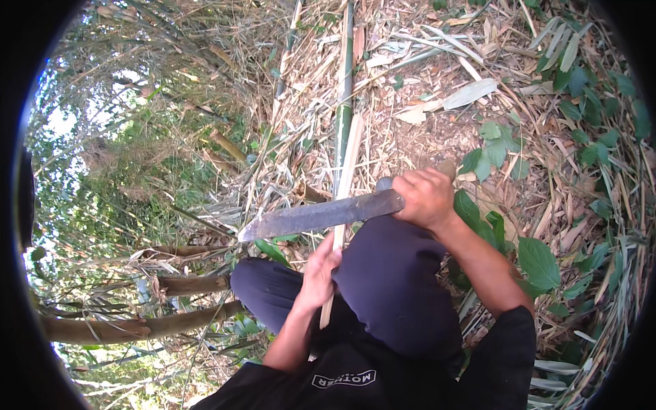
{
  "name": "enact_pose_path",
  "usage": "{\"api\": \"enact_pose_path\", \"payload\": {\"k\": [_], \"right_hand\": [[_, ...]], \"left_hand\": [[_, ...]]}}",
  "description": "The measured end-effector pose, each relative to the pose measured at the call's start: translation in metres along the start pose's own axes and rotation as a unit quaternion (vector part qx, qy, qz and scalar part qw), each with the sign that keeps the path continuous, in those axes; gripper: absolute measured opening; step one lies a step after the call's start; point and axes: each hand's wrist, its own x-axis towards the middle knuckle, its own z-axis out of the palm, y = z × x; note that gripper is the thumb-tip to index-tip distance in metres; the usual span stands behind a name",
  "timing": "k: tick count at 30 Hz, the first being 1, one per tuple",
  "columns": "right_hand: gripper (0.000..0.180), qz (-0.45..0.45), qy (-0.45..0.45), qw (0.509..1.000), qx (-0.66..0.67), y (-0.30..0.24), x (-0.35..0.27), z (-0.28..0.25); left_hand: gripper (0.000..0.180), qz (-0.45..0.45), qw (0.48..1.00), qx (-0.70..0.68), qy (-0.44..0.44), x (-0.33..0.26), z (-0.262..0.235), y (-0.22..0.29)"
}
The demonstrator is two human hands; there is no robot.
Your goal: The person uses a machete to shave and split a bamboo stalk, first removing a strip from a standing stalk and then sitting on the ground to further thin and shape the piece by repeatedly shaving its surface.
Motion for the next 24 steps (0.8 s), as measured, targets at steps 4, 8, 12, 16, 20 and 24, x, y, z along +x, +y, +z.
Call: {"api": "enact_pose_path", "payload": {"k": [4, 8, 12, 16, 20, 24], "right_hand": [[0.038, -0.012, -0.002, 1.0, 0.01, -0.009, 0.007, 0.003], [0.037, 0.022, -0.002, 0.999, 0.026, -0.004, -0.002, 0.006], [0.036, 0.012, -0.003, 0.999, 0.037, -0.006, 0.006, -0.002], [0.035, 0.034, 0.02, 0.998, 0.042, 0.003, -0.007, 0.011], [0.033, 0.076, -0.007, 0.997, 0.027, 0.005, -0.02, 0.001], [0.031, 0.026, 0.008, 0.999, 0.034, 0.007, -0.009, 0.002]], "left_hand": [[0.044, 0.062, 0.998, 0.011, -0.008, 0.043, -0.007, 0.006], [0.038, 0.071, 0.996, 0.042, 0.016, 0.024, 0.01, 0.017], [0.038, 0.095, 0.995, 0.006, 0.022, 0.001, 0.006, -0.008], [0.042, -0.009, 0.992, 0.124, 0.013, -0.046, -0.005, -0.01], [0.047, -0.066, 0.997, 0.024, -0.039, -0.1, -0.008, -0.046], [0.054, 0.003, 0.997, 0.081, -0.001, -0.043, -0.001, -0.005]]}}
